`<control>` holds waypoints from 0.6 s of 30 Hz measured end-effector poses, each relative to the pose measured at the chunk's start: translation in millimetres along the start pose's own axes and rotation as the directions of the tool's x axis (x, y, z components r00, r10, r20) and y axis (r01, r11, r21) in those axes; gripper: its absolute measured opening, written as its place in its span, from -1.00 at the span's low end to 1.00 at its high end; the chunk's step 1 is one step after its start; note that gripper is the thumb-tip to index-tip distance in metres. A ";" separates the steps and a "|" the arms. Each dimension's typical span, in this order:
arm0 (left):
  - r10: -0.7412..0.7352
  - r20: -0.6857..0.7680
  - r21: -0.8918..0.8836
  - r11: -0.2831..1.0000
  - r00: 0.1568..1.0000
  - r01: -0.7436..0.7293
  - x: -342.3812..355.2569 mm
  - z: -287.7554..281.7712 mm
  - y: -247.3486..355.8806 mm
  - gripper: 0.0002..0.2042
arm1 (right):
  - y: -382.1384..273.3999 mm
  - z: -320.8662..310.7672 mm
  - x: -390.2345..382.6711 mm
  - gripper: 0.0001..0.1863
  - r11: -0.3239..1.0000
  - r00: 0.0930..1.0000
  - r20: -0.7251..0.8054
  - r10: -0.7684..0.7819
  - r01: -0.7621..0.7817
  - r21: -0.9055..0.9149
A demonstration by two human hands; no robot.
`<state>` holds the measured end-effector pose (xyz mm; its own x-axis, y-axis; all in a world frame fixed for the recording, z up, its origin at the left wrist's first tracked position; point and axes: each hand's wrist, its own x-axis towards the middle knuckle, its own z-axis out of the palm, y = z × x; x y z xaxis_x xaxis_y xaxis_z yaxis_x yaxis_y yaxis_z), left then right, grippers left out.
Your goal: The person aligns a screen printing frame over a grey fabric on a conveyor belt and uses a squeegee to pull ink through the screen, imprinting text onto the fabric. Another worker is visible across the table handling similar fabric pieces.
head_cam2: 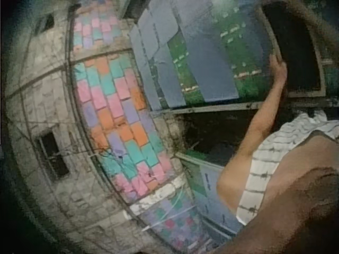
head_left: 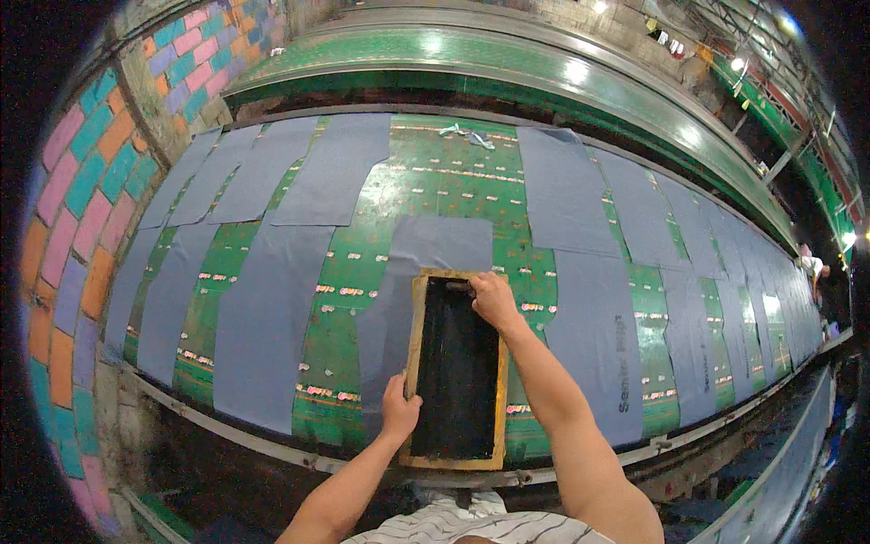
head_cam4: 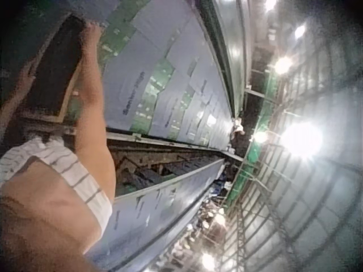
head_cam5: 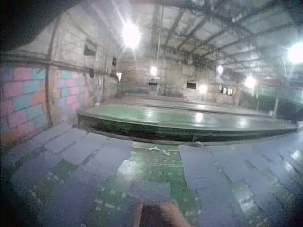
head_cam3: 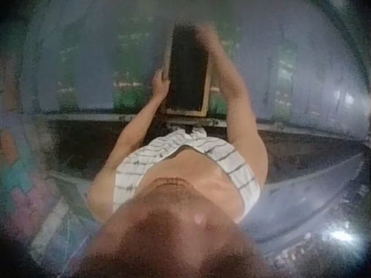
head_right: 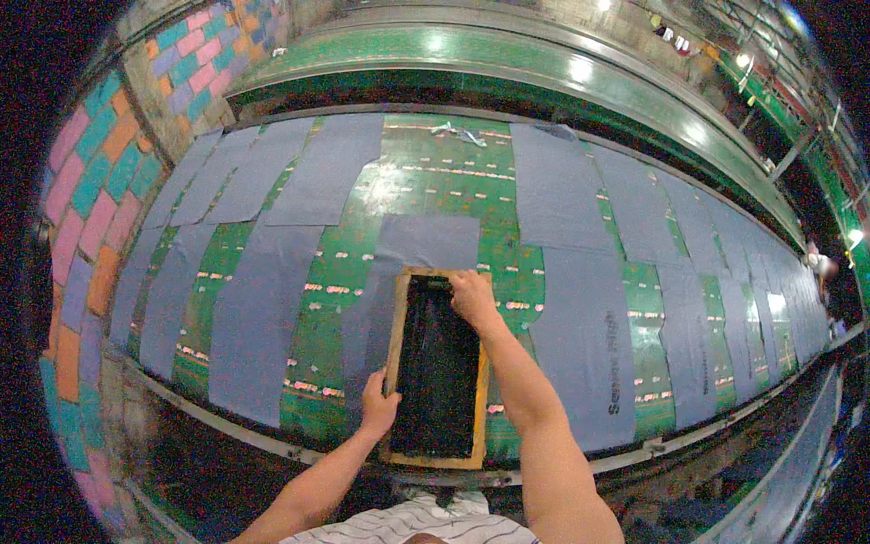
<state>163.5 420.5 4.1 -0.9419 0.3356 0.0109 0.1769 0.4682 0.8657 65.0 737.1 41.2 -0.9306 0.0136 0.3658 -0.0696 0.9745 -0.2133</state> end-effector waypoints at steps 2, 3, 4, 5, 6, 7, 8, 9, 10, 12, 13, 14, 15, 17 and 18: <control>0.016 -0.019 -0.012 1.000 1.000 -0.017 2.5 3.7 -8.2 -0.44 | -1.5 -0.1 0.8 -0.88 0.999 0.999 0.043 0.030 -0.029 -0.025; 0.015 -0.016 -0.020 1.000 1.000 -0.015 0.9 3.6 -8.0 -0.44 | -3.3 -1.6 -0.9 -0.88 0.999 0.996 0.076 0.040 -0.039 -0.015; 0.013 -0.011 -0.027 1.000 1.000 -0.014 -0.5 3.6 -7.8 -0.44 | -4.5 -3.5 -3.2 -0.88 0.999 0.993 0.109 0.052 -0.051 -0.008; 0.014 -0.005 -0.015 1.000 1.000 -0.014 0.5 3.6 -7.8 -0.43 | -5.7 -5.9 -6.3 -0.88 0.998 0.988 0.142 0.065 -0.066 -0.001; 0.010 0.003 -0.002 1.000 1.000 -0.010 1.0 3.4 -9.2 -0.42 | -9.6 -8.2 -12.4 -0.88 0.999 0.987 0.154 0.051 -0.053 0.012; 0.008 0.012 0.010 1.000 1.000 -0.008 1.6 3.5 -10.4 -0.42 | -13.8 -10.7 -19.5 -0.88 0.999 0.985 0.167 0.038 -0.042 0.023; 0.019 0.010 0.010 1.000 1.000 -0.019 1.6 3.9 -12.1 -0.42 | -18.0 -13.8 -27.8 -0.88 0.999 0.984 0.178 0.026 -0.033 0.035; 0.029 0.005 0.011 1.000 1.000 -0.029 2.3 3.8 -14.1 -0.42 | -23.3 -15.7 -36.0 -0.88 0.998 0.983 0.184 0.023 -0.032 0.046; 0.040 0.000 0.011 0.999 0.999 -0.040 2.4 4.5 -15.6 -0.42 | -29.1 -18.1 -45.9 -0.88 0.998 0.982 0.190 0.022 -0.033 0.057; 0.046 -0.017 -0.003 0.999 0.999 -0.046 2.1 6.4 -16.1 -0.44 | -42.4 -24.1 -65.8 -0.87 0.995 0.982 0.191 0.016 -0.034 0.092; 0.049 -0.025 -0.009 0.999 0.998 -0.050 2.0 6.7 -15.5 -0.45 | -50.0 -28.1 -76.6 -0.86 0.994 0.980 0.200 0.021 -0.041 0.097; 0.056 -0.028 -0.003 0.998 0.998 -0.056 1.9 7.1 -14.8 -0.45 | -57.8 -32.5 -87.9 -0.85 0.994 0.978 0.208 0.026 -0.048 0.102; 0.063 -0.032 0.003 0.998 0.998 -0.063 1.9 7.4 -14.3 -0.45 | -67.2 -38.7 -98.4 -0.84 0.993 0.976 0.217 0.030 -0.055 0.107; 0.056 -0.029 0.014 0.998 0.998 -0.056 1.6 4.9 -14.9 -0.46 | -88.0 -48.3 -117.8 -0.79 0.994 0.970 0.239 0.030 -0.054 0.092; 0.050 -0.015 0.014 0.999 0.999 -0.050 2.1 5.1 -13.0 -0.45 | -94.2 -50.2 -131.0 -0.79 0.995 0.975 0.221 0.026 -0.047 0.090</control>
<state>160.6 419.3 -9.7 -0.9360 0.3464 0.0620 0.2278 0.4621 0.8571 211.5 654.8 58.9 -0.9885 -0.0113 0.1509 -0.0582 0.9487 -0.3108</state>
